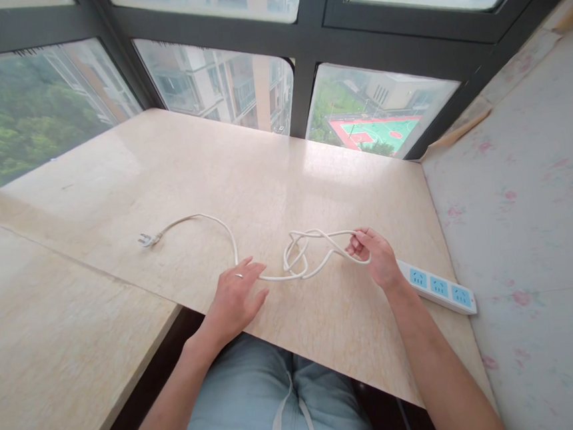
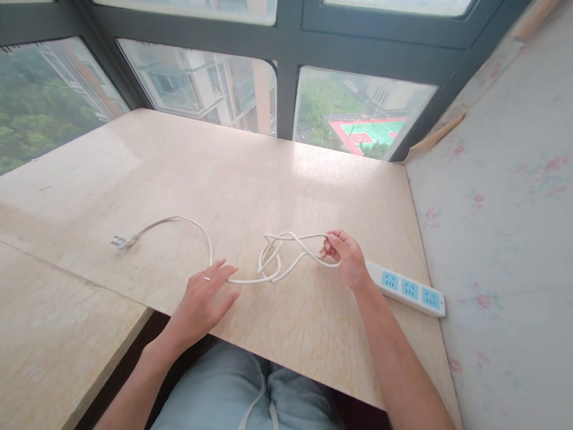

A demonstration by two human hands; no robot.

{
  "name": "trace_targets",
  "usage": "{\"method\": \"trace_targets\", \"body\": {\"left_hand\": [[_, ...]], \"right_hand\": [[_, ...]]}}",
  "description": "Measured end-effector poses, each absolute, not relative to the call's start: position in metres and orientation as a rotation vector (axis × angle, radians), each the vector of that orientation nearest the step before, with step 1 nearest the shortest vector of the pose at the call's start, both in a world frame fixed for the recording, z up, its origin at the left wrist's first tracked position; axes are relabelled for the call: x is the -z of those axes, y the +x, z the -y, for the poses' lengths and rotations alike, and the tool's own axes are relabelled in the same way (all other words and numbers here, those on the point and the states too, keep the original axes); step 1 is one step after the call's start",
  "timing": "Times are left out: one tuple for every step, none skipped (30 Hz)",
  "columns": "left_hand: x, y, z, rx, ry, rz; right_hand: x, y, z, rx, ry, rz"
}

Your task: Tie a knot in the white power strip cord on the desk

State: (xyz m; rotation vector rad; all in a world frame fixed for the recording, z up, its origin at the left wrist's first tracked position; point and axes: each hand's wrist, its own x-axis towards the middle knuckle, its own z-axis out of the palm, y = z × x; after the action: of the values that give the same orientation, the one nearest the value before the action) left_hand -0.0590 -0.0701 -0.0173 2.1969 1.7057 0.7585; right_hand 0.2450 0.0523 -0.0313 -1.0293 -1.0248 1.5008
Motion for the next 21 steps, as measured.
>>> {"method": "trace_targets", "body": {"left_hand": [[0.02,-0.058,0.067,-0.692,2.226,-1.713],[0.023,-0.059,0.064,-0.643,2.241,-1.728],[0.025,-0.06,0.061,-0.616,2.246,-1.748],[0.028,-0.062,0.059,-0.61,2.245,-1.769],[0.029,-0.065,0.057,-0.623,2.239,-1.788],[0.03,-0.068,0.056,-0.65,2.228,-1.802],[0.031,-0.072,0.055,-0.688,2.21,-1.816],[0.031,-0.076,0.054,-0.729,2.187,-1.834],[0.031,-0.08,0.052,-0.771,2.16,-1.856],[0.031,-0.084,0.051,-0.816,2.129,-1.88],[0.03,-0.087,0.05,-0.862,2.089,-1.906],[0.029,-0.09,0.048,-0.911,2.035,-1.932],[0.028,-0.093,0.045,-0.966,1.959,-1.963],[0.027,-0.096,0.043,-1.026,1.859,-1.994],[0.026,-0.098,0.039,-1.086,1.741,-2.022],[0.025,-0.099,0.036,-1.147,1.613,-2.045],[0.024,-0.1,0.032,-1.204,1.485,-2.06],[0.024,-0.1,0.027,-1.258,1.371,-2.064],[0.024,-0.1,0.023,-1.31,1.276,-2.056],[0.024,-0.1,0.018,-1.361,1.195,-2.039],[0.024,-0.099,0.014,-1.414,1.121,-2.013]], "right_hand": [[0.031,0.245,-0.053,-1.523,-0.991,0.971],[0.031,0.245,-0.054,-1.531,-0.962,0.92],[0.031,0.246,-0.055,-1.526,-0.941,0.865],[0.031,0.248,-0.057,-1.51,-0.927,0.803],[0.031,0.251,-0.059,-1.49,-0.915,0.731],[0.031,0.255,-0.062,-1.468,-0.903,0.654],[0.031,0.259,-0.064,-1.448,-0.89,0.573],[0.03,0.264,-0.067,-1.43,-0.875,0.496],[0.03,0.269,-0.069,-1.411,-0.859,0.426],[0.029,0.273,-0.071,-1.387,-0.843,0.371],[0.028,0.277,-0.072,-1.363,-0.829,0.332],[0.026,0.28,-0.073,-1.337,-0.817,0.311],[0.024,0.282,-0.072,-1.313,-0.806,0.306],[0.022,0.284,-0.072,-1.293,-0.796,0.315],[0.02,0.285,-0.071,-1.278,-0.784,0.331],[0.018,0.286,-0.07,-1.272,-0.769,0.35],[0.016,0.286,-0.069,-1.27,-0.752,0.369],[0.015,0.287,-0.068,-1.269,-0.736,0.388],[0.015,0.287,-0.068,-1.272,-0.727,0.403],[0.015,0.288,-0.068,-1.273,-0.727,0.414],[0.017,0.289,-0.068,-1.274,-0.742,0.422]]}}
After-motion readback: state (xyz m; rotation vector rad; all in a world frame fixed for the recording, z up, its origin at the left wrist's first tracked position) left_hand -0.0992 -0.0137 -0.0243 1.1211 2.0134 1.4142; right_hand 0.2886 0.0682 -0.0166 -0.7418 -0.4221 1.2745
